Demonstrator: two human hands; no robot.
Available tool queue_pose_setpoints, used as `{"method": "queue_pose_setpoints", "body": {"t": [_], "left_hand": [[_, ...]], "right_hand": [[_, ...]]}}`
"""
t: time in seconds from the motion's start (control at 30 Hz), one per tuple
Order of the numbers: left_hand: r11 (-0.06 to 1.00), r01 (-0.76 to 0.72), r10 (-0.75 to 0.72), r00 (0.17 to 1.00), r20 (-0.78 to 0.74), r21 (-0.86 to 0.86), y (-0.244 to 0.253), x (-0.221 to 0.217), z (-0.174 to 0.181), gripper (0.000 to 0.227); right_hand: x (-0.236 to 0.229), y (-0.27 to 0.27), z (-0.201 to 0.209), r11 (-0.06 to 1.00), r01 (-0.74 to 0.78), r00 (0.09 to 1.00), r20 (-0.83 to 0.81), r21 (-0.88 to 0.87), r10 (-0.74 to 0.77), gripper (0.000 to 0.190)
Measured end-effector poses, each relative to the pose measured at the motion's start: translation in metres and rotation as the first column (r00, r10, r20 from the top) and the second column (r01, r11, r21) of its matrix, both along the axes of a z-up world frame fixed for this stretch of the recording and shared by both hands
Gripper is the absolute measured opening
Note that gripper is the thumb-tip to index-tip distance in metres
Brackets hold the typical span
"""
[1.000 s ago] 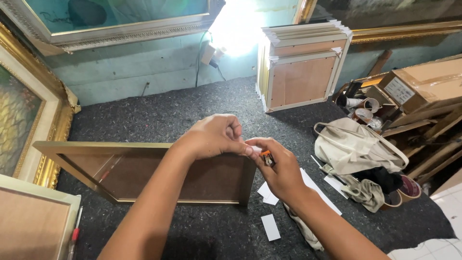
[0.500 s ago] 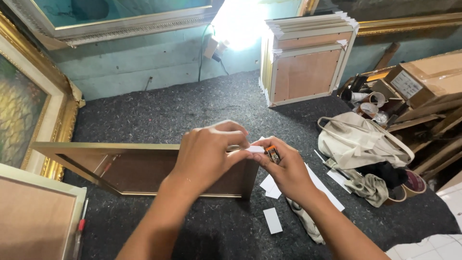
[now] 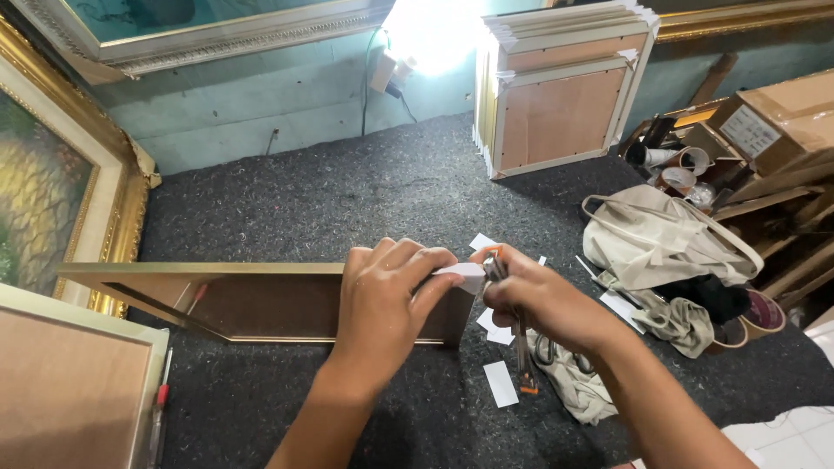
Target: Applying protective white strips to the corners of picture frames using scissors and a utility knife.
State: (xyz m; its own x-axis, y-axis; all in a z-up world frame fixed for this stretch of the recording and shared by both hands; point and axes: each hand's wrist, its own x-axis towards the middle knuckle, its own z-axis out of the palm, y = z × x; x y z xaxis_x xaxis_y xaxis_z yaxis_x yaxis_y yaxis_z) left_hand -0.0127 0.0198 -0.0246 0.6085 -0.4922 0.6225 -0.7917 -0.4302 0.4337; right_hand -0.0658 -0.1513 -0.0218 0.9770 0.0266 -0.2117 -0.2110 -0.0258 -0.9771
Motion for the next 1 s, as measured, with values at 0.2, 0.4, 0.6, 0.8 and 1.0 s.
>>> {"method": "queue_pose_setpoints", "body": {"t": [0.2,0.4,0.6,0.8,1.0], "left_hand": [[0.998,-0.058,0.053,0.989,0.141,0.028,0.004,-0.018,-0.013,0.015],[0.996,-0.083,0.077,0.981,0.177,0.026,0.014,-0.048,-0.011,0.012],[0.983,-0.166,0.143,0.962,0.234,0.082,0.021,-0.068,-0.027,0.016],[0.995,-0.099,0.099,0.964,0.246,-0.014,0.029,-0.083,-0.037,0.015],[0.992,-0.114,0.102,0.973,0.208,0.049,0.033,-0.093,-0.032,0.013]], "right_hand": [[0.002,-0.001,-0.004,0.973,0.126,0.992,0.007,0.193,-0.129,0.028],[-0.001,0.005,-0.018,0.980,0.160,0.987,-0.008,0.120,-0.160,0.025],[-0.020,0.002,-0.036,0.783,0.016,0.875,0.388,-0.621,0.290,0.024],[-0.029,0.011,-0.039,0.747,0.076,0.411,0.703,-0.661,0.580,0.049],[-0.032,0.016,-0.042,0.745,0.096,0.356,0.722,-0.660,0.593,0.036]]}}
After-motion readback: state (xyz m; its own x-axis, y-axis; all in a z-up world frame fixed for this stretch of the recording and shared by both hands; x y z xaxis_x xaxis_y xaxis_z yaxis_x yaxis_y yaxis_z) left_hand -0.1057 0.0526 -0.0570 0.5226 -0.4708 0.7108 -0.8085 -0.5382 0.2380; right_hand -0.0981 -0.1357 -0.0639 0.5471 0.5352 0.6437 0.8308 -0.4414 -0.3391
